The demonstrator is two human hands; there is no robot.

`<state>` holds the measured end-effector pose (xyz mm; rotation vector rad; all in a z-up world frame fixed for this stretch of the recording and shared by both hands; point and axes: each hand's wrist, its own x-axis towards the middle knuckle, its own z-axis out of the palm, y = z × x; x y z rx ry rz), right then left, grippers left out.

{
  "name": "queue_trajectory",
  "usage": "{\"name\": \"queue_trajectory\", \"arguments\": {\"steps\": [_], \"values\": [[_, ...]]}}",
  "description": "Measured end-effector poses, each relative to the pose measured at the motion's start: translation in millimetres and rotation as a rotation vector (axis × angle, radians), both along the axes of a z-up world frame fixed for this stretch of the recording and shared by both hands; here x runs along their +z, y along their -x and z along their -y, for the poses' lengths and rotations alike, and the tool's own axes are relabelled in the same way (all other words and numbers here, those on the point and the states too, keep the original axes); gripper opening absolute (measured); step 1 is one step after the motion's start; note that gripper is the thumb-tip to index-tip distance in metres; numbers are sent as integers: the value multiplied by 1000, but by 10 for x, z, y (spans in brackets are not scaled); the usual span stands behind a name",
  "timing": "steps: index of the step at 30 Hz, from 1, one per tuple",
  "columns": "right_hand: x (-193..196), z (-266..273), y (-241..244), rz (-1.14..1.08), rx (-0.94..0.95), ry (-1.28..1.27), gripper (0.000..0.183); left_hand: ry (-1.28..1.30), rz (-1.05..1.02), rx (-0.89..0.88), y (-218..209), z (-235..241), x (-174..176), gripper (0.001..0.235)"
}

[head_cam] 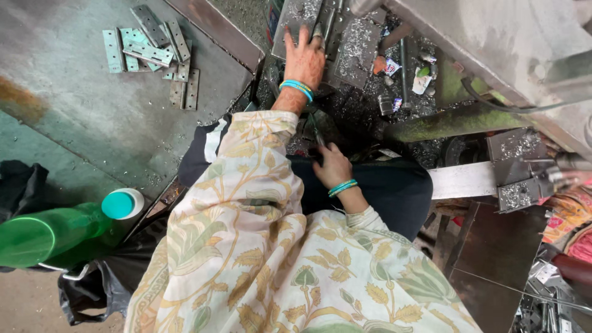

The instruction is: The person positions metal hinge components under a drill press, operating a lever by hand to drill holes into the pieces before setting them aside on a metal surface.

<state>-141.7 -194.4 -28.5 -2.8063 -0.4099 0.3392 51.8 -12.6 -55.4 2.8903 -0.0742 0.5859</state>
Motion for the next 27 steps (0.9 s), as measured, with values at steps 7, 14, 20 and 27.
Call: {"name": "queue_trajectory", "arguments": {"steps": [7, 14, 20, 27], "values": [[641, -135, -357, -45, 126, 89, 41, -26, -83, -28, 69, -19, 92, 28], [417, -95, -261, -25, 84, 115, 44, 7, -69, -37, 76, -22, 68, 30], [-5, 3, 27, 93, 21, -88, 32, 4, 59, -8, 62, -13, 0, 32], [587, -80, -334, 4, 143, 57, 36, 35, -60, -37, 29, -14, -7, 30]]}}
